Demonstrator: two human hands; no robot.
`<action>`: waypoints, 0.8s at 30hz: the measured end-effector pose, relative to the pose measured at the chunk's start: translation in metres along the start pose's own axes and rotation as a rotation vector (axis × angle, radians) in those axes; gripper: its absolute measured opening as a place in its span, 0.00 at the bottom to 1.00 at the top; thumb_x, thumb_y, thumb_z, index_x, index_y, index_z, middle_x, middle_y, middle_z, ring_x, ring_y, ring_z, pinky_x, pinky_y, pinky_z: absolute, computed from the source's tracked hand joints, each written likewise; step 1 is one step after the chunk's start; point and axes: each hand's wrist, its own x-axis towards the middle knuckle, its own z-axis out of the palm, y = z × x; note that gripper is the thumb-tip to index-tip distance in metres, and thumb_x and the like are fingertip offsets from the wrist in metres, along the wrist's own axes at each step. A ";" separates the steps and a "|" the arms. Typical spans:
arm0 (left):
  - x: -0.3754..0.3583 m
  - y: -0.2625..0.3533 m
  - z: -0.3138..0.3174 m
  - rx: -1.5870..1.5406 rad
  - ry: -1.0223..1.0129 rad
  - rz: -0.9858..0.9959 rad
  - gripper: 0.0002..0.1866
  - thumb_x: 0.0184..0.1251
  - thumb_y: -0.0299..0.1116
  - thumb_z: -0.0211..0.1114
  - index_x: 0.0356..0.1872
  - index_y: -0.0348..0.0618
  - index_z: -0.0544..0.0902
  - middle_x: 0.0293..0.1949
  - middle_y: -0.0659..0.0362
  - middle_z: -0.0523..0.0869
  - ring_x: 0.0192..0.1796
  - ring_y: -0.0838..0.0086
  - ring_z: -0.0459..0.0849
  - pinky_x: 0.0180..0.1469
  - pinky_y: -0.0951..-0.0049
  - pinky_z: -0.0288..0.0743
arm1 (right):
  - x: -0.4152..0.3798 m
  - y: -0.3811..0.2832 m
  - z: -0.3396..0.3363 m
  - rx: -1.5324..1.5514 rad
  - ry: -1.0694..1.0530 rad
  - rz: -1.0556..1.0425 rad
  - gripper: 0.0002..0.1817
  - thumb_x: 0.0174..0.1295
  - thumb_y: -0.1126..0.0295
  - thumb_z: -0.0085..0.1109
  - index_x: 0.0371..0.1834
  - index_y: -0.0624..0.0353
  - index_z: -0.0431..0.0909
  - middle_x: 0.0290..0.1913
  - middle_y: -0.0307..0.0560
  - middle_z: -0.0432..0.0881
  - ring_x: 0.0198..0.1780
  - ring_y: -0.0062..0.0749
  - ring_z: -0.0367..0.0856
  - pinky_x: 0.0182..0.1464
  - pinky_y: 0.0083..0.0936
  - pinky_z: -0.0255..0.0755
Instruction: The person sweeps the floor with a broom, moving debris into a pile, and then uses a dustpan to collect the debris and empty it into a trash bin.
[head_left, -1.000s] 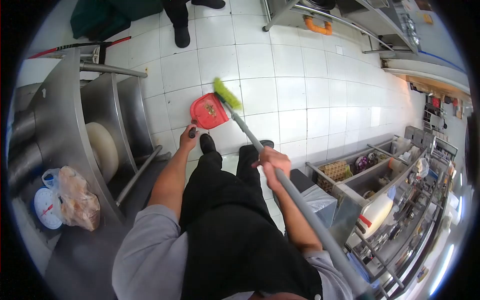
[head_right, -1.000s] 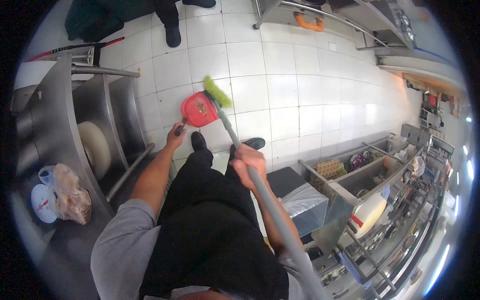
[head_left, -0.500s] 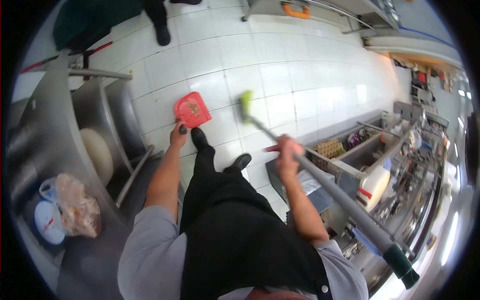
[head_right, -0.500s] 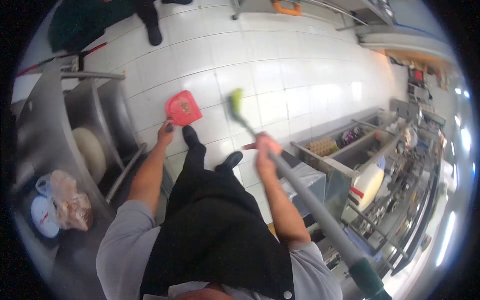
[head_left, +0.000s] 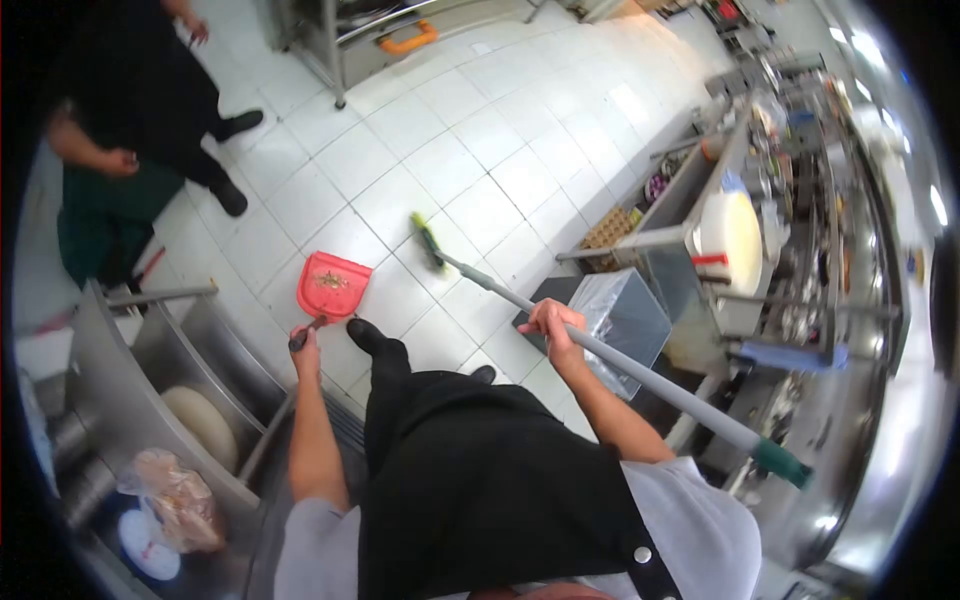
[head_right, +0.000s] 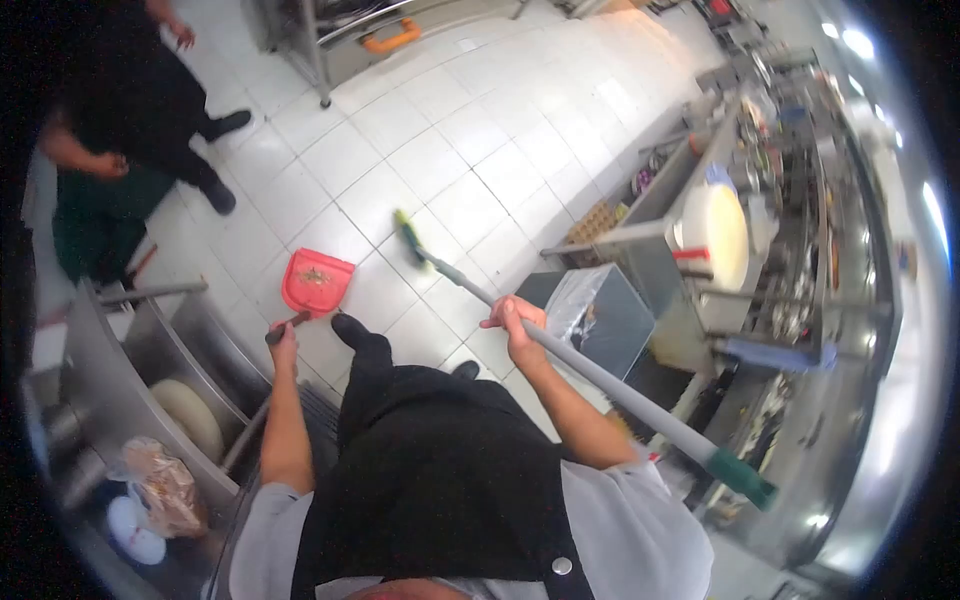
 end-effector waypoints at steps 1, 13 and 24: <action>-0.020 0.021 0.005 -0.037 -0.015 -0.003 0.12 0.78 0.36 0.71 0.56 0.53 0.80 0.37 0.68 0.79 0.37 0.82 0.76 0.42 0.72 0.75 | -0.017 0.016 -0.025 -0.030 0.076 0.062 0.26 0.83 0.57 0.52 0.32 0.70 0.82 0.31 0.50 0.80 0.33 0.31 0.82 0.40 0.33 0.87; -0.310 0.260 0.168 0.110 -0.575 0.388 0.07 0.82 0.32 0.66 0.55 0.52 0.79 0.54 0.63 0.77 0.60 0.74 0.80 0.69 0.60 0.79 | -0.294 0.112 -0.244 0.040 0.374 0.260 0.22 0.84 0.56 0.55 0.46 0.65 0.89 0.54 0.50 0.89 0.57 0.33 0.86 0.49 0.32 0.88; -0.488 0.305 0.329 0.457 -1.148 1.021 0.07 0.73 0.23 0.71 0.46 0.44 0.82 0.76 0.36 0.76 0.80 0.53 0.73 0.74 0.62 0.69 | -0.359 0.119 -0.227 0.158 0.538 0.293 0.20 0.80 0.51 0.59 0.46 0.58 0.90 0.46 0.43 0.88 0.42 0.25 0.83 0.40 0.28 0.80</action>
